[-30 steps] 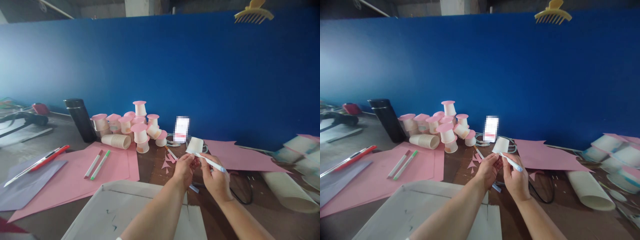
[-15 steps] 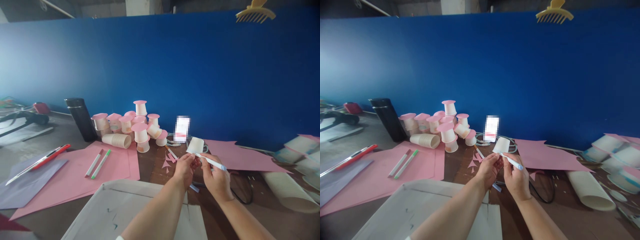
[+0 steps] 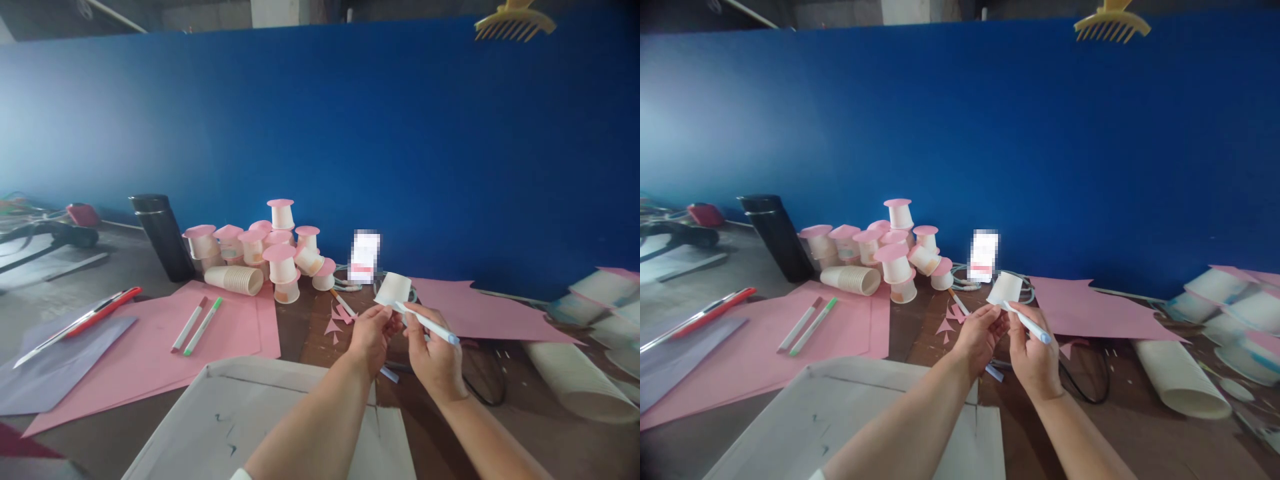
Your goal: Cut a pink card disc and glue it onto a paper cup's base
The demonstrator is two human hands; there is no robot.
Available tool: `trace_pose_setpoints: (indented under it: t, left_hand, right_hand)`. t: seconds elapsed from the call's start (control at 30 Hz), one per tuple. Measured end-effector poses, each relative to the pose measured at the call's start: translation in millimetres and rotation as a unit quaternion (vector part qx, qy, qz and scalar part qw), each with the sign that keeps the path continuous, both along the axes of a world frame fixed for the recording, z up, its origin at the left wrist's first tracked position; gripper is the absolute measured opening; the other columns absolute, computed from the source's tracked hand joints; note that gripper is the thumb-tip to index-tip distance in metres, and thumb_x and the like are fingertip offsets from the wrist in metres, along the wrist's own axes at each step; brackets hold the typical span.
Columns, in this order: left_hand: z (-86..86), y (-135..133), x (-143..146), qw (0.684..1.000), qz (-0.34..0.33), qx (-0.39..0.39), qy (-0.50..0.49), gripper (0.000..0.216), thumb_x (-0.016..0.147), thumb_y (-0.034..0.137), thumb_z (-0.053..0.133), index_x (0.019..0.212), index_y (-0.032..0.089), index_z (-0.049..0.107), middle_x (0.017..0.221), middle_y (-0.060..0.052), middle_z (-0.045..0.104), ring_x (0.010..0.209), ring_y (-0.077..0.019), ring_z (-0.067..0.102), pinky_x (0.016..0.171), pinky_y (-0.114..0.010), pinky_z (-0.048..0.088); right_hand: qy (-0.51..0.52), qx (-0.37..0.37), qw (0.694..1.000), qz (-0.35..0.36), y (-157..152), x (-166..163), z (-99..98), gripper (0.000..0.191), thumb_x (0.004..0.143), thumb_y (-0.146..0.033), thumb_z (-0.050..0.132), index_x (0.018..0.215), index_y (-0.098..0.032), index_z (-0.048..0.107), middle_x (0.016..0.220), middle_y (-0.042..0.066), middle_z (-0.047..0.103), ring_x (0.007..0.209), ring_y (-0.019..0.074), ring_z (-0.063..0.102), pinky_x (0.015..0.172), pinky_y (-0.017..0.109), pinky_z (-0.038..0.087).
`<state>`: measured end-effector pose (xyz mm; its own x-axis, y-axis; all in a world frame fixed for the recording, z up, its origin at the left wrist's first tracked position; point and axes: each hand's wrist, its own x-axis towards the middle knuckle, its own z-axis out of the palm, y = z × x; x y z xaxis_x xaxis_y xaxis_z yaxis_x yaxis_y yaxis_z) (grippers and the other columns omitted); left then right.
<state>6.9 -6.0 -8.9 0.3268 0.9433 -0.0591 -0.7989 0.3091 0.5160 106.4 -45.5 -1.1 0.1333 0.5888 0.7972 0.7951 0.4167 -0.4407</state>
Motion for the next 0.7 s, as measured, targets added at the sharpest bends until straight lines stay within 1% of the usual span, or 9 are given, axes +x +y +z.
trace_pose_setpoints:
  t: [0.1,0.37,0.43,0.53,0.7]
  left_hand:
    - [2.1,-0.6,-0.4,1.000,0.003,0.002,0.013,0.032,0.055,0.031,0.087,0.071,0.010,0.068,0.066,-0.002,0.061,0.062,-0.0089,0.056,0.068,-0.023,0.045]
    - [2.4,-0.9,1.5,1.000,0.006,0.013,0.021,0.036,0.050,0.035,0.088,0.068,0.011,0.069,0.066,-0.002,0.061,0.061,-0.0089,0.055,0.066,-0.023,0.044]
    - [1.4,-0.4,2.1,1.000,0.005,0.013,0.023,0.038,0.048,0.037,0.089,0.067,0.011,0.069,0.065,-0.002,0.061,0.060,-0.0088,0.055,0.065,-0.023,0.044]
    - [-0.5,0.6,2.7,0.999,0.008,0.019,0.031,0.036,0.050,0.037,0.088,0.068,0.012,0.070,0.065,-0.002,0.061,0.061,-0.0089,0.054,0.064,-0.023,0.043]
    - [-3.2,1.6,4.3,0.998,0.013,0.029,0.056,0.034,0.054,0.037,0.086,0.072,0.013,0.071,0.069,-0.003,0.062,0.066,-0.0108,0.056,0.068,-0.024,0.045]
  right_hand:
    - [-0.007,-0.001,1.000,0.002,0.3,-0.2,0.2,0.025,0.095,-0.034,0.051,0.108,-0.018,0.064,0.099,0.010,0.069,0.081,0.0212,0.069,0.075,0.035,0.057]
    - [-0.049,0.022,0.998,-0.014,1.6,-3.1,3.1,0.022,0.096,-0.031,0.050,0.105,-0.018,0.065,0.098,0.010,0.070,0.091,0.0221,0.067,0.080,0.034,0.055]
    - [-0.053,0.025,0.998,-0.013,1.5,-3.0,3.4,0.022,0.096,-0.030,0.050,0.105,-0.017,0.065,0.097,0.010,0.070,0.091,0.0218,0.067,0.080,0.033,0.055]
    - [-0.057,0.026,0.998,-0.005,0.9,-2.8,4.5,0.021,0.096,-0.030,0.050,0.103,-0.017,0.064,0.095,0.010,0.070,0.089,0.0219,0.067,0.078,0.033,0.055]
    - [-0.050,0.028,0.998,-0.007,0.7,-2.7,5.5,0.021,0.096,-0.030,0.049,0.103,-0.016,0.064,0.096,0.011,0.069,0.089,0.0225,0.067,0.078,0.034,0.055]
